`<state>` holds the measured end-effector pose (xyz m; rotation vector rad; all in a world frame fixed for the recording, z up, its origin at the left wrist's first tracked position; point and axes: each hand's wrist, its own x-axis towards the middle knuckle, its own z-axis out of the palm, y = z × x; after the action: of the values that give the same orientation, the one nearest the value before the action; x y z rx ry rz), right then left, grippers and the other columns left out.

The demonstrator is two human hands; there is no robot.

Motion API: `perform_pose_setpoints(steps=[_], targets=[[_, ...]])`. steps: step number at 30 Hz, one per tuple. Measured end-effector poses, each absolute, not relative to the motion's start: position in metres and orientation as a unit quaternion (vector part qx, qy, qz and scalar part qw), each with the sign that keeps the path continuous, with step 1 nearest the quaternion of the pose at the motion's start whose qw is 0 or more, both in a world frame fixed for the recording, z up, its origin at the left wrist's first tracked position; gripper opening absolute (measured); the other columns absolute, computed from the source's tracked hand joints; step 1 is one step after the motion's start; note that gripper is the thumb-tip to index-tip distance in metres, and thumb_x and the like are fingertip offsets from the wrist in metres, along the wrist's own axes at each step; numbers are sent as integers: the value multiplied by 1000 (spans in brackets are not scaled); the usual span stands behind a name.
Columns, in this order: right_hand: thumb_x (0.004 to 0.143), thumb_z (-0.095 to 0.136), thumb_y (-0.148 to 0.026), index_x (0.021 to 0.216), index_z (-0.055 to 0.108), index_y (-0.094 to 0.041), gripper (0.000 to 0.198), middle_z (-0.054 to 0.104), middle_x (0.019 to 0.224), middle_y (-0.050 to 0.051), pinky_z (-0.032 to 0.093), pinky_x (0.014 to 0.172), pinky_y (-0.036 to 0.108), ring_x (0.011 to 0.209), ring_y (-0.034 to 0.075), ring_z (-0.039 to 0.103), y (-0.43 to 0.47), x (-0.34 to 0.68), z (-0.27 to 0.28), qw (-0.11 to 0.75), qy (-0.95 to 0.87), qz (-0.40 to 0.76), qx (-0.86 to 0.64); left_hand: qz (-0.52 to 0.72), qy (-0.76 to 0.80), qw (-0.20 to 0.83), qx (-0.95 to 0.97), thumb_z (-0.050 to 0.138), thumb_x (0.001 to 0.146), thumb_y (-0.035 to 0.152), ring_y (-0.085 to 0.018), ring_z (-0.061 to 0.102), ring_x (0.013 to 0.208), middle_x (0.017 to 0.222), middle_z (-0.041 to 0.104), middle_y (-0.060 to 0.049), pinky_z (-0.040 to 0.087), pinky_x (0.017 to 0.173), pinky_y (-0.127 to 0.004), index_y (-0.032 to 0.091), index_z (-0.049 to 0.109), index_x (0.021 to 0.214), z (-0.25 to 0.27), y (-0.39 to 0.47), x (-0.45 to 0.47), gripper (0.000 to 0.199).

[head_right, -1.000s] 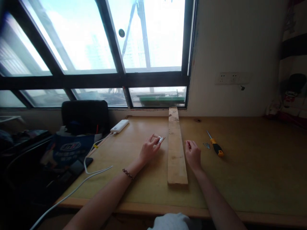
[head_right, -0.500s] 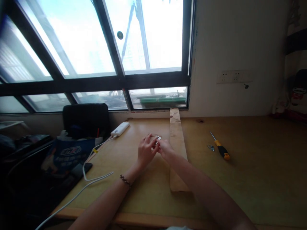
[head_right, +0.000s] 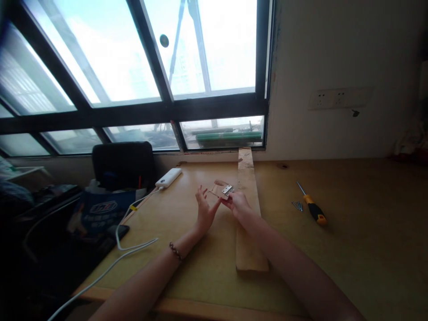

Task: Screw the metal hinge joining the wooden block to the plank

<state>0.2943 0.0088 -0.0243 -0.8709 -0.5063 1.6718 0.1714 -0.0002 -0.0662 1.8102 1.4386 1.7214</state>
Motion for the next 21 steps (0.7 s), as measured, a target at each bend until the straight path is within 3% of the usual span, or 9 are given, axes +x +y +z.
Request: perform_pose_setpoints(steps=[4, 7, 10, 15, 21], targets=[[73, 44, 2, 75, 59, -11, 19, 67, 75, 7, 53, 68, 27, 67, 14, 64, 7, 294, -22, 579, -244, 709, -322, 569, 421, 440, 553, 55, 74, 47, -24, 52, 105, 110, 57, -14, 38, 93, -39, 12, 57, 105, -72, 9, 169, 47], [72, 45, 1, 69, 58, -10, 18, 66, 68, 7, 53, 65, 27, 62, 14, 63, 3, 290, -23, 546, -276, 724, -318, 551, 378, 575, 472, 57, 71, 50, -22, 60, 91, 96, 64, -13, 44, 83, -36, 12, 63, 93, -73, 9, 170, 44], [70, 50, 0, 65, 58, -10, 14, 64, 62, 6, 53, 59, 24, 57, 13, 62, 2, 287, -26, 507, -312, 734, -327, 562, 371, 592, 442, 63, 67, 45, -21, 61, 85, 98, 64, -11, 48, 76, -33, 15, 63, 98, -72, 6, 173, 44], [69, 49, -4, 68, 60, -10, 12, 64, 61, 5, 53, 59, 24, 57, 13, 62, 2, 287, -29, 480, -369, 705, -369, 575, 362, 554, 481, 66, 66, 37, -24, 60, 92, 101, 64, -12, 48, 78, -32, 12, 64, 97, -65, 2, 173, 40], [68, 49, -6, 73, 56, -12, 11, 65, 63, 5, 55, 58, 28, 58, 15, 63, -1, 284, -24, 502, -398, 653, -403, 571, 362, 560, 478, 67, 66, 36, -23, 61, 90, 98, 65, -13, 49, 76, -32, 11, 64, 95, -64, 1, 170, 39]])
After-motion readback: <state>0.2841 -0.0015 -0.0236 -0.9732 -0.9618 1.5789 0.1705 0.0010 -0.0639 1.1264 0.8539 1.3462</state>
